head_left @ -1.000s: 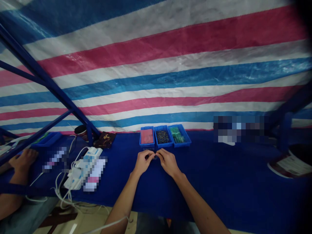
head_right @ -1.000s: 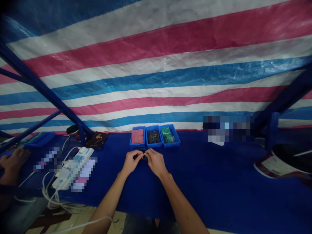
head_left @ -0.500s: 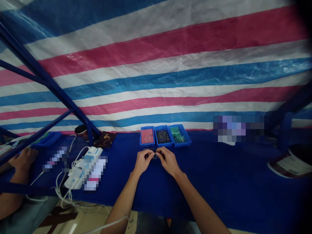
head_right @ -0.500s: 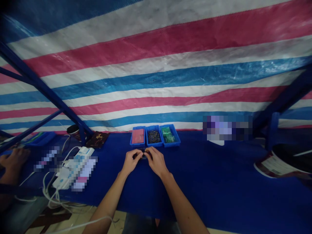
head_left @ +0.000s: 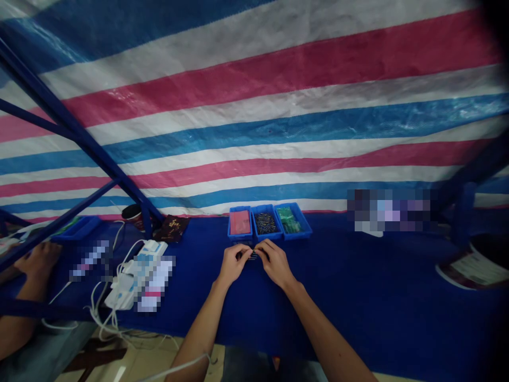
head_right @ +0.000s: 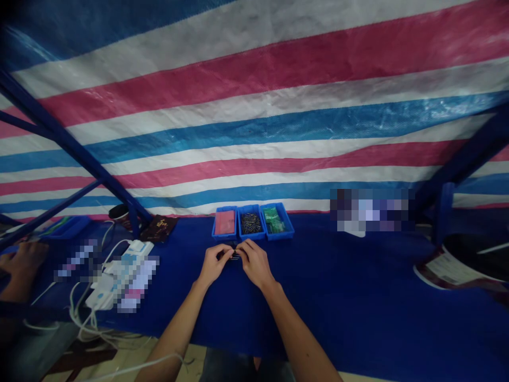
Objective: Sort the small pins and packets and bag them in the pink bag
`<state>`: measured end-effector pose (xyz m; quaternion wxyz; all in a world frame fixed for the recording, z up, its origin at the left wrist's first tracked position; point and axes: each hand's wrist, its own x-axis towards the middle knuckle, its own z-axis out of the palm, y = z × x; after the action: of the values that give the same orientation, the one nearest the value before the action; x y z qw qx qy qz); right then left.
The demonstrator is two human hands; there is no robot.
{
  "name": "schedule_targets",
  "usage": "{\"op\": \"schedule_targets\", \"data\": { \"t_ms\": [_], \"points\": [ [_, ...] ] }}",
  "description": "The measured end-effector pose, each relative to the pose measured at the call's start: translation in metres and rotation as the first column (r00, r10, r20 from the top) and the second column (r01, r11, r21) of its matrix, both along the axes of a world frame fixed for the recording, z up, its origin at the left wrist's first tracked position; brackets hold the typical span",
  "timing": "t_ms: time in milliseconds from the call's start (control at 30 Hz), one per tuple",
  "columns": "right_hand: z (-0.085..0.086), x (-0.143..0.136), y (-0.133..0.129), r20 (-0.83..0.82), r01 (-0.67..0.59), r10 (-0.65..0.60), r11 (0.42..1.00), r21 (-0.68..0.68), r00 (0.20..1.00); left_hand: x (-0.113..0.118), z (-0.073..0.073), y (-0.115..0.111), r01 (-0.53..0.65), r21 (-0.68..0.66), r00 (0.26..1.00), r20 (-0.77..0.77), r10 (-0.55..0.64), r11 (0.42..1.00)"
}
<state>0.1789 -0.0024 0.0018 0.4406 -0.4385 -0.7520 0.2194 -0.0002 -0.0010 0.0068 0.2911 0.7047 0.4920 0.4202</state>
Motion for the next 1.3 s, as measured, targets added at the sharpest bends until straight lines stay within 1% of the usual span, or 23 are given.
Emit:
{"op": "schedule_targets", "data": {
  "t_ms": [467,767,833,1000,1133,1300],
  "points": [
    [-0.0002,-0.0002,-0.0004,0.058,0.048,-0.047,0.999,-0.006,0.997,0.0013,0.0028,-0.0006,-0.004,0.013,1.0,0.007,0.004,1.0],
    [-0.0008,-0.0006,0.0006,0.142,0.108,-0.108,0.994,0.009,0.984,0.0017,0.0032,-0.0007,0.004,0.013,1.0,0.017,-0.004,1.0],
    [-0.0005,-0.0001,0.0006,0.117,0.1,-0.1,0.995,0.006,0.988,0.001,0.0029,-0.0006,0.002,0.014,1.0,0.017,-0.002,1.0],
    [-0.0002,0.0023,0.001,-0.039,0.047,-0.048,0.999,-0.02,0.998,0.0,0.0023,0.0001,-0.012,0.001,1.0,0.012,0.012,1.0],
    [-0.002,0.0022,0.0022,-0.052,-0.016,0.016,1.0,-0.012,0.998,0.0003,0.002,0.0004,-0.012,-0.005,1.0,0.013,0.013,1.0],
    [-0.0025,0.0012,0.0024,-0.06,-0.016,0.015,1.0,-0.02,0.998,0.001,0.0017,-0.0001,-0.01,-0.009,1.0,0.016,0.011,1.0]
  ]
}}
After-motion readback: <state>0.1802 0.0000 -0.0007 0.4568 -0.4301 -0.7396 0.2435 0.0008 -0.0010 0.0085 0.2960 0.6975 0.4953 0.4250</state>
